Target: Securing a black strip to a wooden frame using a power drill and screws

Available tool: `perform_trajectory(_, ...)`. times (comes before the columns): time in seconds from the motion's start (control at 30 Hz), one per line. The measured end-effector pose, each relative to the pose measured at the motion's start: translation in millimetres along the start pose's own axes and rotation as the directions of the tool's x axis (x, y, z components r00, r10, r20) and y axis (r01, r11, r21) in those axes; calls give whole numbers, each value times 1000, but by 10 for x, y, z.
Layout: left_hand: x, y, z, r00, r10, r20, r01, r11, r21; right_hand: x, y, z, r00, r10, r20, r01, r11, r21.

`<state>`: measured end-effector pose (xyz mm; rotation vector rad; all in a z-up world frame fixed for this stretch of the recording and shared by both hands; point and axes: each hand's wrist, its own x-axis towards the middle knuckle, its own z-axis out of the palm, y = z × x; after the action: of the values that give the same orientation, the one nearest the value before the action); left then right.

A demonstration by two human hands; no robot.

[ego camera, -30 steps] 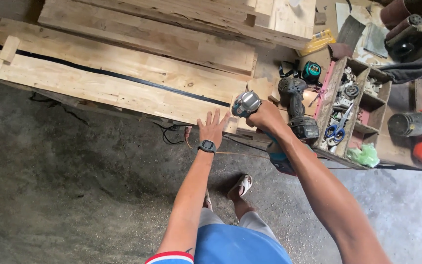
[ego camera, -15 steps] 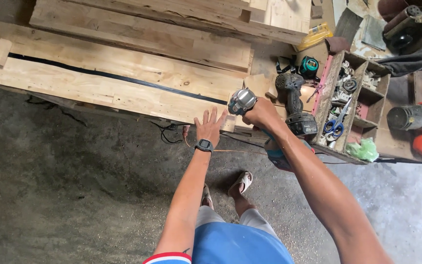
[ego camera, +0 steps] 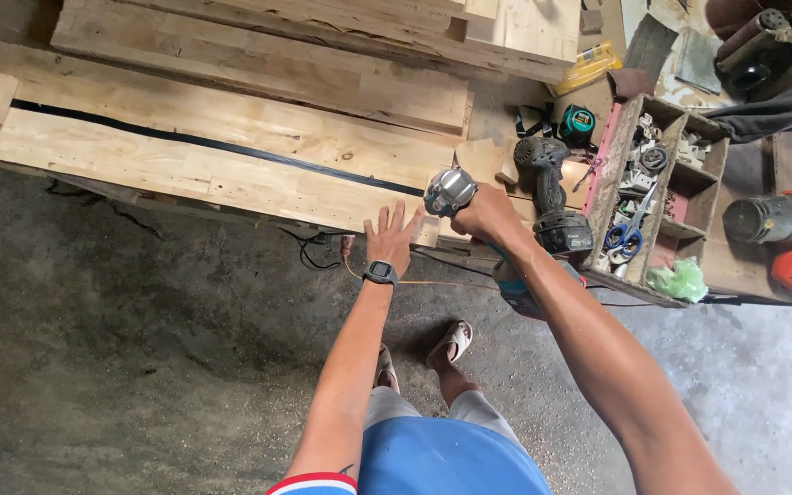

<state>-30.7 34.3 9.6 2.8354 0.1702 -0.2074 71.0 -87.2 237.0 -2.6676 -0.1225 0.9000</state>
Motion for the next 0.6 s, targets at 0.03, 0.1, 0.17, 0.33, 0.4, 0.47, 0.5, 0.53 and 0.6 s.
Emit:
perform_trajectory(0.03,3,-9,18,1000,-1,-1,1,1000,1,-36,-28,-18,1000,-2,0,2,1000,0)
perform_trajectory(0.1,18,-26,52,1000,7,-15,-7,1000,9,-103,-84,-59,1000,12,-5,-12,1000,-14)
perform_trajectory(0.17,10,-29,-6,1000,13,-16,-13,1000,9,-28,-44,-34,1000,6,-11,-6,1000,-16)
perform_trajectory(0.33,3,-32,-45,999,30,-20,-30,999,13,18,-28,1,1000,-20,-9,19,997,-74)
perform_trajectory(0.4,25,-49,-33,1000,30,-6,-30,1000,0,14,-42,9,1000,-14,-19,12,995,-103)
perform_trajectory(0.47,26,-54,-30,1000,29,-9,-29,1000,7,41,-21,39,1000,-9,-23,7,997,-80)
perform_trajectory(0.5,29,-50,-26,1000,25,-13,-25,1000,10,57,-9,51,1000,-6,-27,4,998,-61)
perform_trajectory(0.53,27,-39,-46,1000,26,-12,-26,1000,10,27,-20,29,1000,-5,-26,3,998,-62)
perform_trajectory(0.6,5,-33,-84,999,32,-23,-32,999,0,-39,-48,2,1000,-14,-8,14,997,-72)
